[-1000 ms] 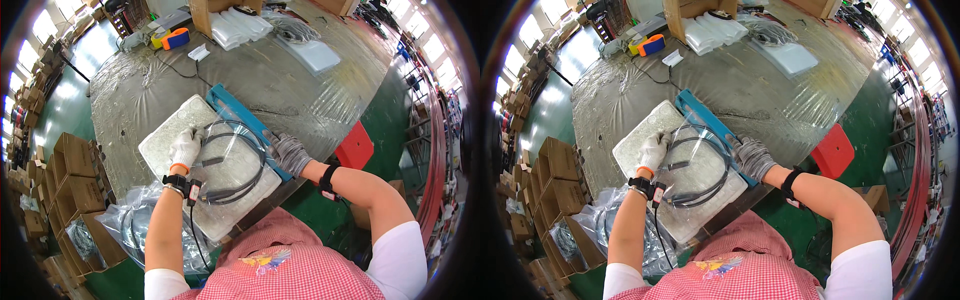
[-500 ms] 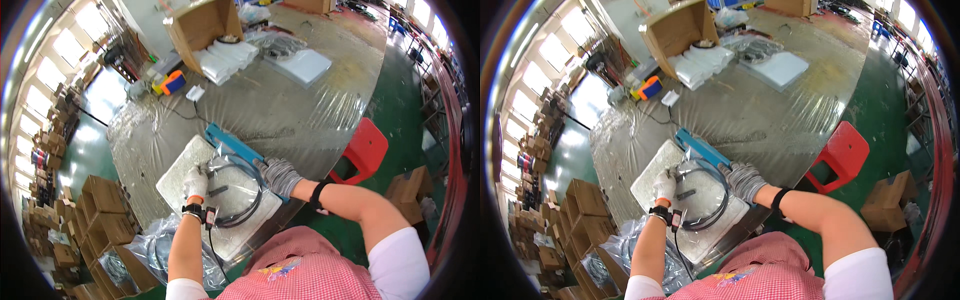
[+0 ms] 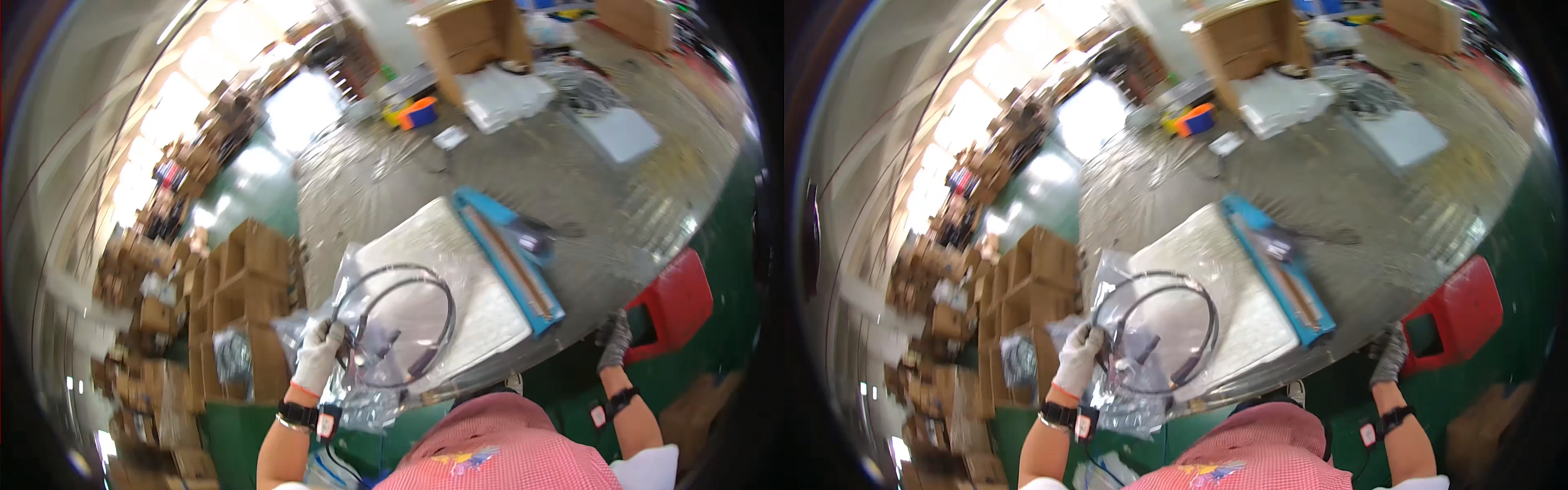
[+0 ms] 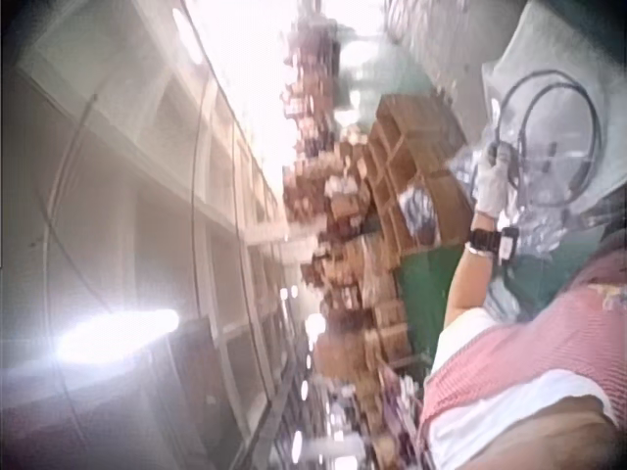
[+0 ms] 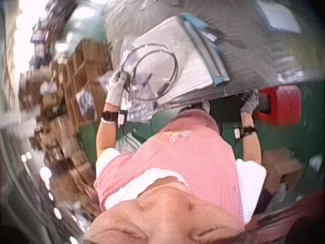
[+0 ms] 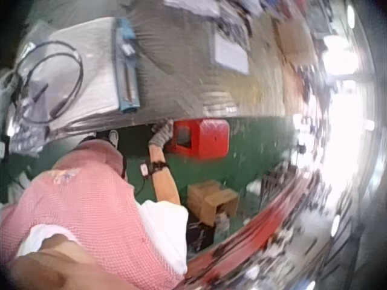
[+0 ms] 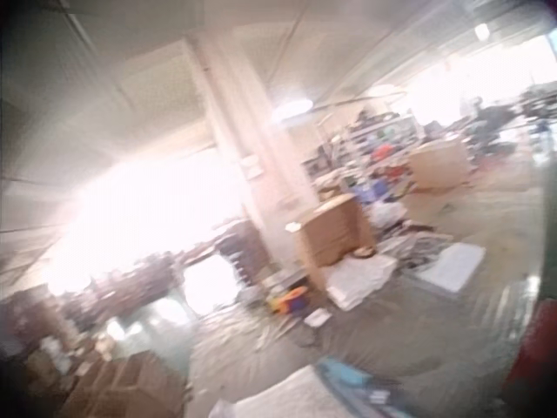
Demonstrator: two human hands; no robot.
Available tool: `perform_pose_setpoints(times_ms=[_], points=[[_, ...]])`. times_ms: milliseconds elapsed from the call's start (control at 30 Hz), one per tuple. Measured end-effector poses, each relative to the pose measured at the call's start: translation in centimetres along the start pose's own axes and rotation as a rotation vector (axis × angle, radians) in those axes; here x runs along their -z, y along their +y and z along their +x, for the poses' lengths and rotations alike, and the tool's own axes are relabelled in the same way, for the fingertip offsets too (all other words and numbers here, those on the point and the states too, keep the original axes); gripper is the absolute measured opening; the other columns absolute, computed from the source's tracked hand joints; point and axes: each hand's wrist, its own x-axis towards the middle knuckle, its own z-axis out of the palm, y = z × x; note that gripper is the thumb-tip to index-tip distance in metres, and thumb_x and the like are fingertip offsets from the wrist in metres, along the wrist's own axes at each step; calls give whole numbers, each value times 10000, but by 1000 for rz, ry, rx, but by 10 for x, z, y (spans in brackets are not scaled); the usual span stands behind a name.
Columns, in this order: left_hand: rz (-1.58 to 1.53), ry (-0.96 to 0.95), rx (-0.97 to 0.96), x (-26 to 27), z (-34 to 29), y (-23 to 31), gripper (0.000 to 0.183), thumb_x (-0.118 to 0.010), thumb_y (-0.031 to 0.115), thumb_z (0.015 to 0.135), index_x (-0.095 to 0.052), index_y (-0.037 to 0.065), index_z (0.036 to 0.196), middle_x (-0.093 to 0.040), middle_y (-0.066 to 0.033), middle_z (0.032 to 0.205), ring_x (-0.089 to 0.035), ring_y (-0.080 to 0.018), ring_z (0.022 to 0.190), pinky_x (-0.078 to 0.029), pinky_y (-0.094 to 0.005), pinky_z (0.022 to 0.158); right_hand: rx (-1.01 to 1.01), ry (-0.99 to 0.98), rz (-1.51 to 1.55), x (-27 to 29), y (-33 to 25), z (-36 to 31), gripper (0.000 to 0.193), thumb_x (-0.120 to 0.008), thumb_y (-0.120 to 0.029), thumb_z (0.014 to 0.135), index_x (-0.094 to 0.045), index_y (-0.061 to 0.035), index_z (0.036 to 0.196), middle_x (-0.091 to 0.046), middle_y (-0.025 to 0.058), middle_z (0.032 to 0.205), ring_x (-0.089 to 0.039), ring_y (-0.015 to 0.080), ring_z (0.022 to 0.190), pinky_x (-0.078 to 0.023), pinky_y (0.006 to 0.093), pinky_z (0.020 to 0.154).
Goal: The recorder is placing coiled black cables into plastic bags and using a heat sealer to seal the bags.
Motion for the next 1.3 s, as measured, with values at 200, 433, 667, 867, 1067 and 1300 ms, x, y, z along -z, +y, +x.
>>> perform_pose_setpoints(times_ms=[200, 433, 667, 867, 1067, 1300], points=[[-582, 339, 130, 97, -33, -62, 203, -553, 239, 947, -599, 41, 936, -591, -12, 750, -564, -90, 643, -481, -221, 611, -14, -155, -73, 25, 21, 14, 474, -515, -564, 880, -616, -108, 963, -547, 13, 584, -464, 140, 399, -397, 298, 356], [-152, 350, 276, 138, -31, -207, 285, -499, 204, 945, -589, 13, 1136, -648, -75, 983, -594, -156, 868, -482, -311, 761, 125, -84, -90, -38, 23, -69, 419, -542, -525, 884, -622, -122, 968, -582, 26, 616, -540, 159, 452, -426, 295, 373], [993, 434, 12, 143, -21, -123, 435, -663, 274, 805, -517, 96, 1173, -597, -167, 1118, -597, -342, 969, -480, -441, 820, 113, -63, -91, -12, 34, -133, 368, -544, -471, 901, -620, -112, 929, -570, 38, 582, -490, 146, 401, -384, 300, 339], [1051, 52, -404, 72, 13, -122, 757, -596, 491, 772, -400, 72, 1371, -352, -278, 1398, -314, -442, 1304, -242, -482, 1094, 160, 59, -235, 31, 27, -202, 386, -537, -462, 906, -600, -85, 967, -572, 52, 590, -515, 146, 425, -425, 304, 370], [1257, 80, -493, 77, 0, -142, 597, -523, 469, 874, -448, 115, 1349, -428, -263, 1354, -478, -393, 1190, -431, -464, 936, 236, 86, -154, 62, 27, -221, 317, -529, -380, 934, -610, -76, 892, -601, 72, 591, -538, 155, 419, -441, 290, 365], [1350, 15, -668, 48, -8, -108, 717, -542, 498, 849, -366, 61, 1389, -402, -276, 1368, -426, -424, 1226, -349, -459, 1029, 219, 315, 139, 171, 33, -175, 337, -530, -386, 931, -610, -63, 881, -598, 89, 573, -533, 183, 390, -435, 311, 348]])
